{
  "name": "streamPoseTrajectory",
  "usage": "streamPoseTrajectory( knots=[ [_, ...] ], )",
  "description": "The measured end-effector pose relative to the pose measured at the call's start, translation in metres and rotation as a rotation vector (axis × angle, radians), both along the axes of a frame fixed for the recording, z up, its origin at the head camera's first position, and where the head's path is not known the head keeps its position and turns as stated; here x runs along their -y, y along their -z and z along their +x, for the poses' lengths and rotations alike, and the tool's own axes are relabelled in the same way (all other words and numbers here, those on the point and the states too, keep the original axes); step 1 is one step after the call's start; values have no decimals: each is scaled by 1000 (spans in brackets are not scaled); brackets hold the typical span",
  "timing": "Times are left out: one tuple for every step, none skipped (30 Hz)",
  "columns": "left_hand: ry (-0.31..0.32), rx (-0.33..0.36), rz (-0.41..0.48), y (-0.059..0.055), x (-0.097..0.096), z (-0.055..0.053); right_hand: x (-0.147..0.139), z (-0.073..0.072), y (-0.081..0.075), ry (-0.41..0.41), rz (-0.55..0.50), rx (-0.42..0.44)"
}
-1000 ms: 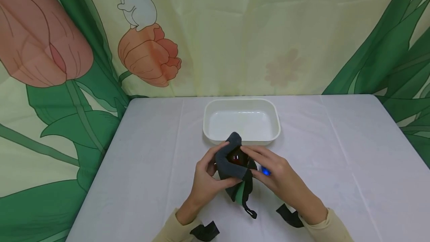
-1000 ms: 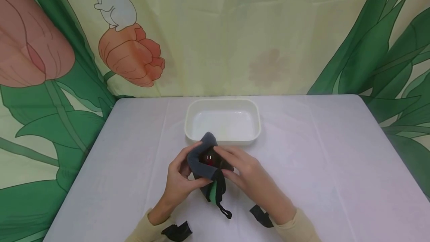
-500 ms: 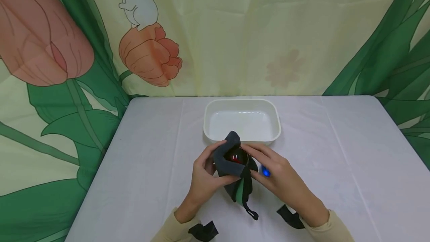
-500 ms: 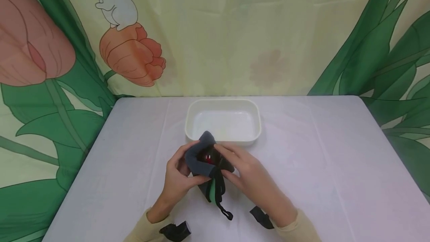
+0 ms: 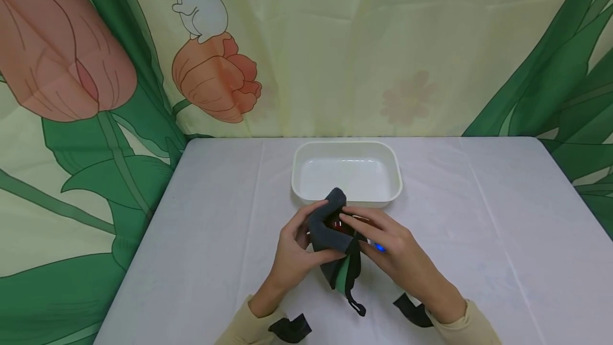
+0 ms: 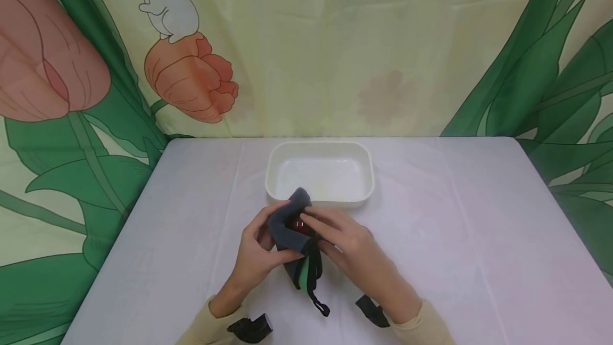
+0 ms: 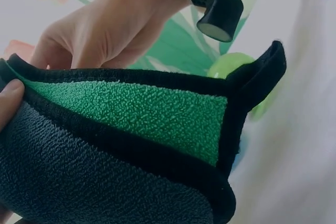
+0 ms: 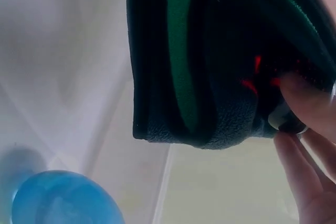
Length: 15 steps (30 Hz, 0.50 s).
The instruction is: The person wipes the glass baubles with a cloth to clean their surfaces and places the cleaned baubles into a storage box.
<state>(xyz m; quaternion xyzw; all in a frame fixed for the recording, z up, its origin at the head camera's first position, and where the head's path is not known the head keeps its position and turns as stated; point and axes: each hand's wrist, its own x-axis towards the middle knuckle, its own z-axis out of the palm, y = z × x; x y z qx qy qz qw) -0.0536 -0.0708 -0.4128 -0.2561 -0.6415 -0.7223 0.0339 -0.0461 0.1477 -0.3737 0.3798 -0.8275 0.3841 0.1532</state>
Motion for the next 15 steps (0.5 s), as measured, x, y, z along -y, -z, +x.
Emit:
streamPoseTrajectory(
  knots=[
    [4,4,-7,0,0,0,0,0,1,10,-2,1],
    [4,7,-16,0,0,0,0,0,1,21,-9,13],
    [5,7,-24,-1,0,0,1,0,2,31,-26,46],
    [5,9,-30,-1,0,1,1,0,3,38,-51,93],
    [4,8,-37,-1,0,1,2,0,4,44,-83,149],
    [2,6,-41,-1,0,1,2,0,4,48,-117,207],
    [2,4,-43,-1,0,2,3,0,5,50,-153,262],
    [1,1,-43,-2,0,2,3,0,6,51,-187,319],
    [1,-2,-42,-2,0,2,3,0,7,48,-214,363],
    [1,-6,-41,-2,1,2,3,0,7,47,-226,386],
    [-1,-13,-38,-1,1,1,3,0,7,48,-226,396],
    [-2,-19,-34,-1,1,1,3,0,7,48,-219,398],
    [-5,-26,-30,-1,1,1,3,0,7,45,-211,396],
    [-10,-33,-26,-1,1,0,3,0,6,45,-199,396],
    [-16,-39,-23,-1,1,0,3,0,6,43,-189,395]
  ],
)
